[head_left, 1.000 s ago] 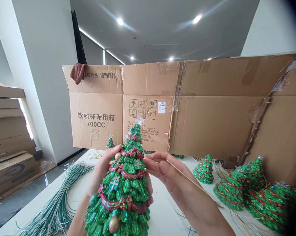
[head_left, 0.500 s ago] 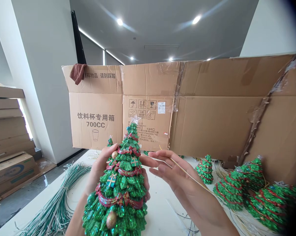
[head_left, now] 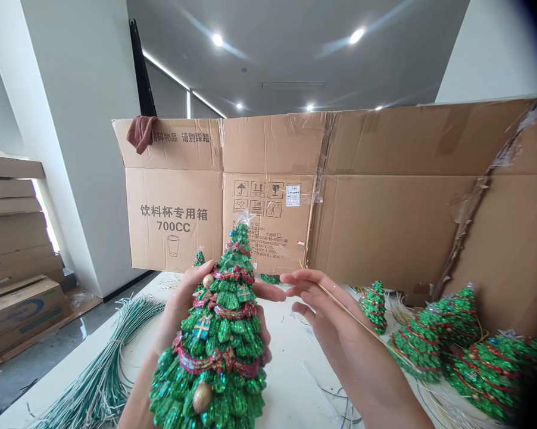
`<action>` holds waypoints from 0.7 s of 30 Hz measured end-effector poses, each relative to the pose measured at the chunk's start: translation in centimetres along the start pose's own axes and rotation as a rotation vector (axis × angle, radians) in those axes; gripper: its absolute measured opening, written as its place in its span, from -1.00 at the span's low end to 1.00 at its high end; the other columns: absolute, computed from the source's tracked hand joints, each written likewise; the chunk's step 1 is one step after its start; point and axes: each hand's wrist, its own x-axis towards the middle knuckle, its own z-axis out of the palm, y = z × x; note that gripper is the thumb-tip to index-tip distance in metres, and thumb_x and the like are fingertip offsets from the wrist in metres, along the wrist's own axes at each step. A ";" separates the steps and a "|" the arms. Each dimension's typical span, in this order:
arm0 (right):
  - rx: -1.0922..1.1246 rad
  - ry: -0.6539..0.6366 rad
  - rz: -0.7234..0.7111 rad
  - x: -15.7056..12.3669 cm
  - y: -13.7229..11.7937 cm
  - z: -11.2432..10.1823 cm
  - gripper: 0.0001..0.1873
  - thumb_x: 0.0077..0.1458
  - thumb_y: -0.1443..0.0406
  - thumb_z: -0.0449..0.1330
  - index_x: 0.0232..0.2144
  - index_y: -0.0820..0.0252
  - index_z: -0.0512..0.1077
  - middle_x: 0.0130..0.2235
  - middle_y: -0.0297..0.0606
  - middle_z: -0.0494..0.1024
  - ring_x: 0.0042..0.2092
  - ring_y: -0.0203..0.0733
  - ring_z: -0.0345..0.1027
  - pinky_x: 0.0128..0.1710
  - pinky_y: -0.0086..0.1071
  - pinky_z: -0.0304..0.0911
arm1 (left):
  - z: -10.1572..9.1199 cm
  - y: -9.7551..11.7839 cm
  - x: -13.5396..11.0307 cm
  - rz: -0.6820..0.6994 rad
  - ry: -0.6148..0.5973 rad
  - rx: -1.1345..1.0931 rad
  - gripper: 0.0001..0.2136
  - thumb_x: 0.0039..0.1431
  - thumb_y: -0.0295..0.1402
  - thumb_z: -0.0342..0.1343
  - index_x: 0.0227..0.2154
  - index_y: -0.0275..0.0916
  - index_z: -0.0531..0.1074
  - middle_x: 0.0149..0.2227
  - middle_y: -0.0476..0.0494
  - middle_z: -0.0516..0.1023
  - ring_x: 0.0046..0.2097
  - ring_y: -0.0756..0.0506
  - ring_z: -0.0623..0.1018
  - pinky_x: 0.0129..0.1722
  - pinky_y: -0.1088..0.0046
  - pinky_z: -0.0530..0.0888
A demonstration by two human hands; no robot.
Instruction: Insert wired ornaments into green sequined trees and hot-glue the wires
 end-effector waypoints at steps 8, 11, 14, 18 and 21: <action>0.155 0.067 -0.094 0.1 -0.5 0.4 -0.66 0.22 -0.07 0.41 -0.20 0.02 0.71 -0.01 -0.17 0.65 -0.12 -0.08 0.28 -0.10 -0.22 0.34 | -0.8 0.7 -0.2 -0.083 -0.003 0.098 -0.24 0.22 0.26 0.13 0.10 -0.37 0.66 -0.33 -0.34 0.70 -0.31 -0.39 0.71 -0.22 0.09 0.61; 0.242 0.049 -0.120 0.2 -0.8 0.5 -0.67 0.28 -0.03 0.34 -0.20 0.06 0.72 -0.07 -0.14 0.63 -0.18 -0.11 0.29 -0.17 -0.26 0.39 | -0.6 0.5 -0.1 -0.054 0.020 0.127 -0.25 0.21 0.27 0.14 0.07 -0.36 0.68 -0.36 -0.34 0.70 -0.33 -0.41 0.70 -0.24 0.06 0.61; 0.296 0.007 -0.131 0.1 -1.1 0.4 -0.62 0.34 -0.04 0.27 -0.20 0.07 0.72 -0.09 -0.13 0.62 -0.19 -0.10 0.34 -0.16 -0.25 0.43 | -0.5 0.6 0.0 -0.052 0.005 0.140 -0.23 0.24 0.26 0.12 0.09 -0.41 0.67 -0.35 -0.36 0.70 -0.33 -0.40 0.71 -0.25 0.10 0.60; 0.234 -0.053 -0.157 -0.2 -1.2 0.2 -0.67 0.39 0.01 0.23 -0.16 0.04 0.70 -0.03 -0.12 0.64 -0.08 -0.03 0.42 -0.11 -0.22 0.44 | -0.6 0.7 0.1 -0.054 -0.013 0.123 -0.25 0.26 0.25 0.10 0.11 -0.39 0.66 -0.32 -0.35 0.70 -0.30 -0.39 0.72 -0.21 0.11 0.60; 0.074 -0.053 -0.172 -0.5 -0.9 0.2 -0.73 0.34 0.00 0.31 -0.17 -0.01 0.67 -0.02 -0.18 0.65 -0.03 -0.03 0.43 -0.05 -0.21 0.40 | -0.9 0.6 0.2 -0.079 -0.019 0.069 -0.26 0.26 0.24 0.13 0.12 -0.37 0.65 -0.29 -0.34 0.69 -0.26 -0.39 0.72 -0.16 0.10 0.60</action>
